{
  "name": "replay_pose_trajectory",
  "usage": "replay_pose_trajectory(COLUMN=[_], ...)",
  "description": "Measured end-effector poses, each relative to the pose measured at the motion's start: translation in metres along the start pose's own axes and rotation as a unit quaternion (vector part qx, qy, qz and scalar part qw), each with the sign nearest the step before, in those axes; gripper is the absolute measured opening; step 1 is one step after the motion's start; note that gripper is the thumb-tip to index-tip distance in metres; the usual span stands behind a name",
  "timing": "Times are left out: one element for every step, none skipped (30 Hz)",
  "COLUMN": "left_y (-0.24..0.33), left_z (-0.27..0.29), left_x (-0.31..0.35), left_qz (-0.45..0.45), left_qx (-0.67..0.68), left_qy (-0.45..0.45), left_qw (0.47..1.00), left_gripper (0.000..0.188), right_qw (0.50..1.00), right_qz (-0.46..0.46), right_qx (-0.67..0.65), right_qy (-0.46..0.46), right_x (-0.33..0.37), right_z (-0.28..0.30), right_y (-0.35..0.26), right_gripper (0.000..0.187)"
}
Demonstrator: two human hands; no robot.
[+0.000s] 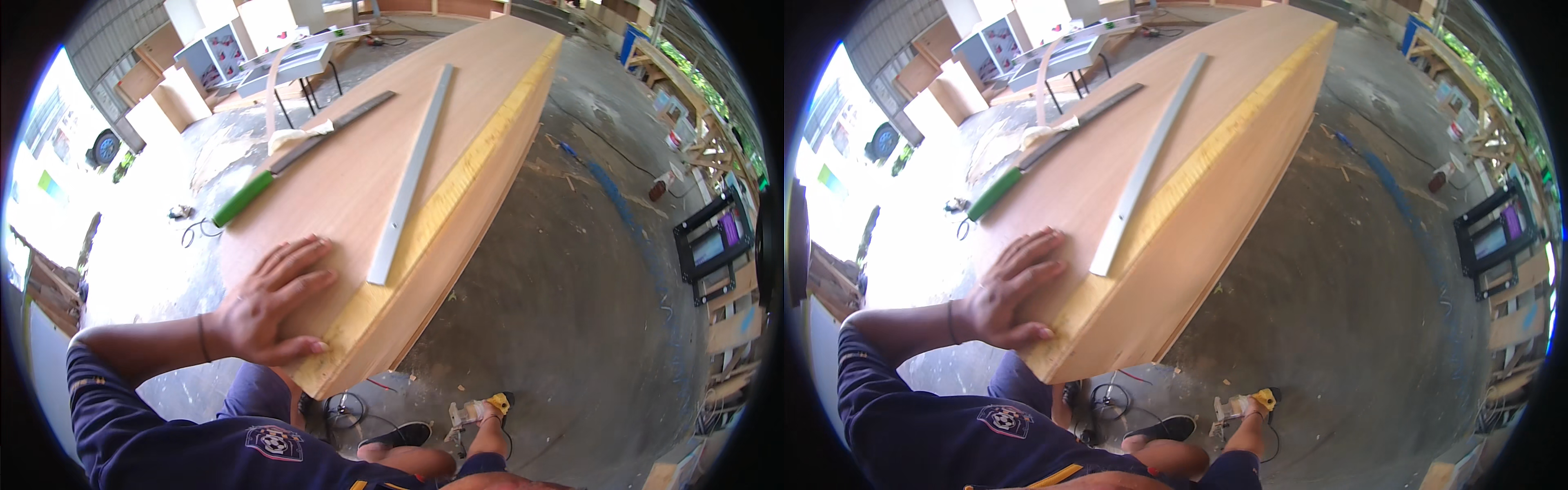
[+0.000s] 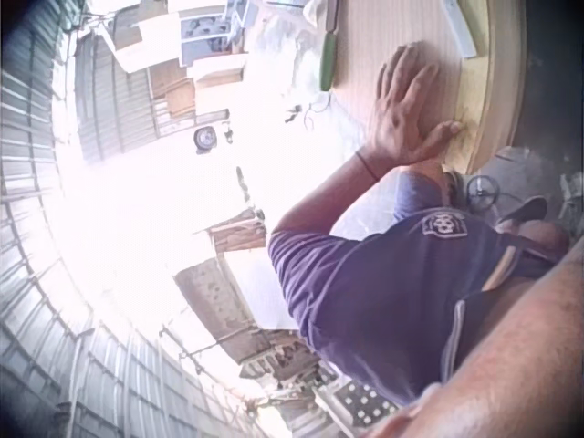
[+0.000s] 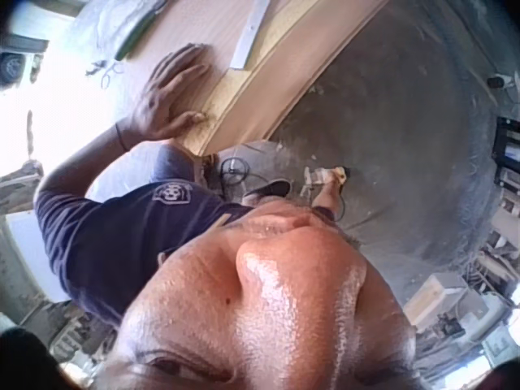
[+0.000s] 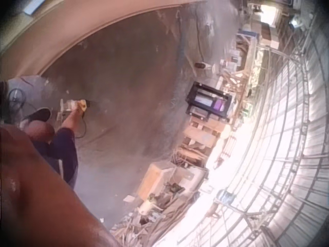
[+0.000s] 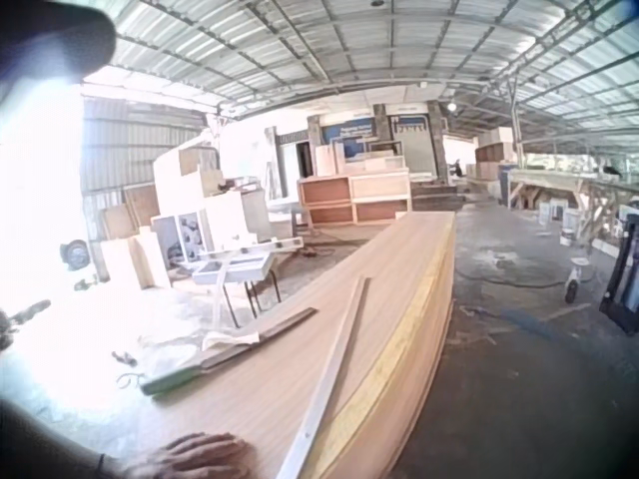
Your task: The person trims the edge of a curved wooden panel using a handheld router, plugs the tool into a power strip, and uses a tape measure to adjust the router base and measure the panel.
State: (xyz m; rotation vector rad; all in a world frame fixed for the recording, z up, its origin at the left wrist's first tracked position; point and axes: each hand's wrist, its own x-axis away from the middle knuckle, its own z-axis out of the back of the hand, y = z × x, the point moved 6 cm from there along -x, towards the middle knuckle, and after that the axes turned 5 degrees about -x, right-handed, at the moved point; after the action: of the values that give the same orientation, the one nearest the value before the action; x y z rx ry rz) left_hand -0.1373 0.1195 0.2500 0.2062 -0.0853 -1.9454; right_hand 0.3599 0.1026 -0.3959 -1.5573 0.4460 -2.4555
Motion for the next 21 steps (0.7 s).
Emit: replay_pose_trajectory(left_y=[0.0,0.0,0.001,0.001,0.0,0.001,0.001,0.0,-0.003,-0.005,-0.006,-0.011,-0.025,-0.035,-0.043,-0.062,-0.082,-0.095,-0.111,-0.123,-0.132], left_z=[0.0,0.0,0.003,0.003,0.003,0.007,0.005,0.007,0.005,0.003,-0.001,-0.003,0.005,0.013,0.016,0.022,0.026,0.027,0.027,0.017,0.016], left_x=[0.001,0.001,0.002,0.004,0.006,0.011,0.011,0.011,0.001,-0.003,-0.001,0.003,0.006,0.012,0.016,0.019,0.028,0.029,0.041,0.05,0.055], left_qz=[0.005,0.011,0.017,0.023,0.029,0.039,0.039,0.047,0.033,0.028,0.027,0.047,0.102,0.158,0.21,0.289,0.371,0.412,0.457,0.45,0.455], left_qx=[0.01,0.013,0.015,0.023,0.028,0.03,0.034,0.05,0.073,0.09,0.109,0.146,0.103,0.062,0.029,0.005,-0.016,-0.025,-0.044,-0.042,0.011], left_qy=[-0.003,-0.009,-0.017,-0.022,-0.023,-0.027,-0.025,-0.012,0.001,0.009,0.01,0.023,0.076,0.126,0.177,0.207,0.232,0.217,0.199,0.154,0.137], left_qw=[1.0,1.0,1.0,0.999,0.999,0.998,0.998,0.998,0.997,0.996,0.994,0.988,0.987,0.977,0.961,0.935,0.899,0.885,0.866,0.879,0.88], left_gripper=[0.074,0.073,0.072,0.07,0.07,0.069,0.069,0.068,0.067,0.067,0.067,0.064,0.064,0.064,0.064,0.065,0.065,0.067,0.069,0.062,0.056], right_qw=[0.995,0.981,0.974,0.958,0.951,0.942,0.926,0.906,0.883,0.858,0.832,0.802,0.721,0.655,0.602,0.598,0.614,0.614,0.619,0.624,0.625], right_qz=[0.049,0.099,0.159,0.218,0.266,0.311,0.356,0.401,0.438,0.471,0.524,0.574,0.689,0.755,0.798,0.795,0.765,0.752,0.735,0.716,0.699], right_qx=[0.054,0.106,0.047,-0.013,-0.04,-0.066,-0.088,-0.11,-0.156,-0.198,-0.181,-0.164,-0.071,-0.029,0.019,0.1,0.194,0.238,0.275,0.312,0.347], right_qy=[0.065,0.129,0.154,0.185,0.15,0.108,0.092,0.075,0.065,0.043,0.007,-0.029,-0.011,-0.031,-0.038,-0.028,0.008,0.033,0.033,0.031,0.027], right_x=[0.023,0.049,0.082,0.116,0.141,0.171,0.231,0.309,0.37,0.428,0.483,0.539,0.604,0.653,0.683,0.694,0.698,0.693,0.688,0.684,0.68], right_z=[0.003,0.004,-0.004,-0.003,-0.01,-0.022,-0.024,-0.021,-0.009,-0.004,-0.007,-0.012,-0.017,-0.029,-0.044,-0.061,-0.075,-0.084,-0.093,-0.101,-0.113], right_y=[-0.014,-0.028,-0.043,-0.058,-0.072,-0.088,-0.12,-0.159,-0.196,-0.226,-0.254,-0.282,-0.312,-0.334,-0.352,-0.359,-0.363,-0.369,-0.373,-0.375,-0.374], right_gripper=[0.045,0.046,0.043,0.039,0.039,0.04,0.036,0.032,0.032,0.032,0.03,0.029,0.024,0.022,0.027,0.033,0.034,0.036,0.037,0.037,0.038])
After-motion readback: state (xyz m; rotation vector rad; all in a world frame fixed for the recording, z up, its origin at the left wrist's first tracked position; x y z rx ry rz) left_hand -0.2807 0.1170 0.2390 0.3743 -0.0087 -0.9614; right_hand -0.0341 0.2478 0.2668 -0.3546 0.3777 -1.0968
